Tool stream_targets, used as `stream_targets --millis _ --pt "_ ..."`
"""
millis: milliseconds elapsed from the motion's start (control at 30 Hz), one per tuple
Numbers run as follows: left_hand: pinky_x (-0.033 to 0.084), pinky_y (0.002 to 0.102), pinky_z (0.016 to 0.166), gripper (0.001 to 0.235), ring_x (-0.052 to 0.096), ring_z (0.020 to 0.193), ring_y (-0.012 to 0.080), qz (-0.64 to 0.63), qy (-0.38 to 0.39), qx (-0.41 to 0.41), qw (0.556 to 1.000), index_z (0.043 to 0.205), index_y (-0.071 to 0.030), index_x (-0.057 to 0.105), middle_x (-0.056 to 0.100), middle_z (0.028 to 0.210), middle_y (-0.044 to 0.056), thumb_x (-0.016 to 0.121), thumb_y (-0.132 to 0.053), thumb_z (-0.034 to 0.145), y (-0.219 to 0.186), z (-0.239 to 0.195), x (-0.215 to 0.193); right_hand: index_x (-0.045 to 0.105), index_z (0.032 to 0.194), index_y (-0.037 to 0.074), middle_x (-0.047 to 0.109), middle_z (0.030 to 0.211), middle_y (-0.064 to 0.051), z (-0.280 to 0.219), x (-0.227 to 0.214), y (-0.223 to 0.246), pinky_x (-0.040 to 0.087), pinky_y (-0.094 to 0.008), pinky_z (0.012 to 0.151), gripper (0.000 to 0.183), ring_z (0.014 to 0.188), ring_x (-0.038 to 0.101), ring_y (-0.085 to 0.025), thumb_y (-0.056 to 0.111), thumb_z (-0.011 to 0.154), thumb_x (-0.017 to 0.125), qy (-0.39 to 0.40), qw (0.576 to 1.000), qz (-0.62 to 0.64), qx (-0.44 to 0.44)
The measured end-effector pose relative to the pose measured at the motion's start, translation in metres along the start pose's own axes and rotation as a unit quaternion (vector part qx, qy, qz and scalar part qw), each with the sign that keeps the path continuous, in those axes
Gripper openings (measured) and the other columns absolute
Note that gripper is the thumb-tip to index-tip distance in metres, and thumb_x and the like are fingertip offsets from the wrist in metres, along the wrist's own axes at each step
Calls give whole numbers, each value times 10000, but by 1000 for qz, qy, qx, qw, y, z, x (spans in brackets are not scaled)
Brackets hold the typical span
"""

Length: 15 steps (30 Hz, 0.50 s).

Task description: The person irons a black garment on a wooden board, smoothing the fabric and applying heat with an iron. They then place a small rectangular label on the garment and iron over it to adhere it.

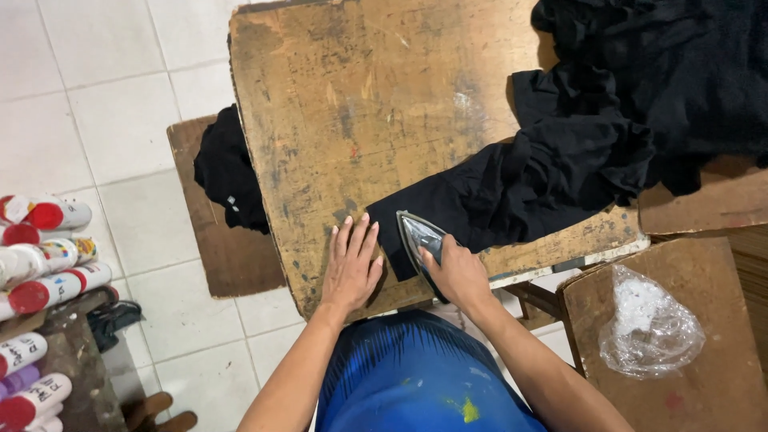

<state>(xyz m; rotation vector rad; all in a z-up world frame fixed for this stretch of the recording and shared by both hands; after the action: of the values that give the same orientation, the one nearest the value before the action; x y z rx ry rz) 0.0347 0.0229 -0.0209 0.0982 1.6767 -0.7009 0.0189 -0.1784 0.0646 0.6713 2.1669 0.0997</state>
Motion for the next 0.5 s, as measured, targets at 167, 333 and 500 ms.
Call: stream_targets --millis 167,333,500 --pt "135 529 1266 657 195 1535 339 17 -10 3 1000 1600 -194 336 232 1688 65 450 -422 994 1 0 6 543 972 24 703 843 -306 12 15 -7 603 -533 654 515 831 741 -479 529 1023 455 4 999 -33 22" --pt "143 562 1253 660 213 1528 359 37 -40 23 998 1590 -209 358 236 1690 80 438 -466 988 -1 1 9 523 987 39 718 889 -301 16 19 -8 604 -573 755 536 905 730 -507 569 1001 451 13 997 -65 40" --pt "81 580 1256 744 150 1543 351 69 -23 17 997 1618 -262 287 139 1719 48 438 -578 961 0 1 21 517 964 60 723 863 -288 18 25 -10 608 -561 746 515 890 738 -492 570 998 456 6 997 -69 47"
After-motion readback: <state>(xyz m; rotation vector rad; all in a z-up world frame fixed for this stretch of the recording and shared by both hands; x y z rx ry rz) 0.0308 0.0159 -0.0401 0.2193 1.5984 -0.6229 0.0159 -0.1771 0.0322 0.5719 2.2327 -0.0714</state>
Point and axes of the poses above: each hand's wrist, its own z-axis towards the middle knuckle, its own x-axis out of the palm, y = z × x, the point moved 4 cm from there along z, towards the middle knuckle
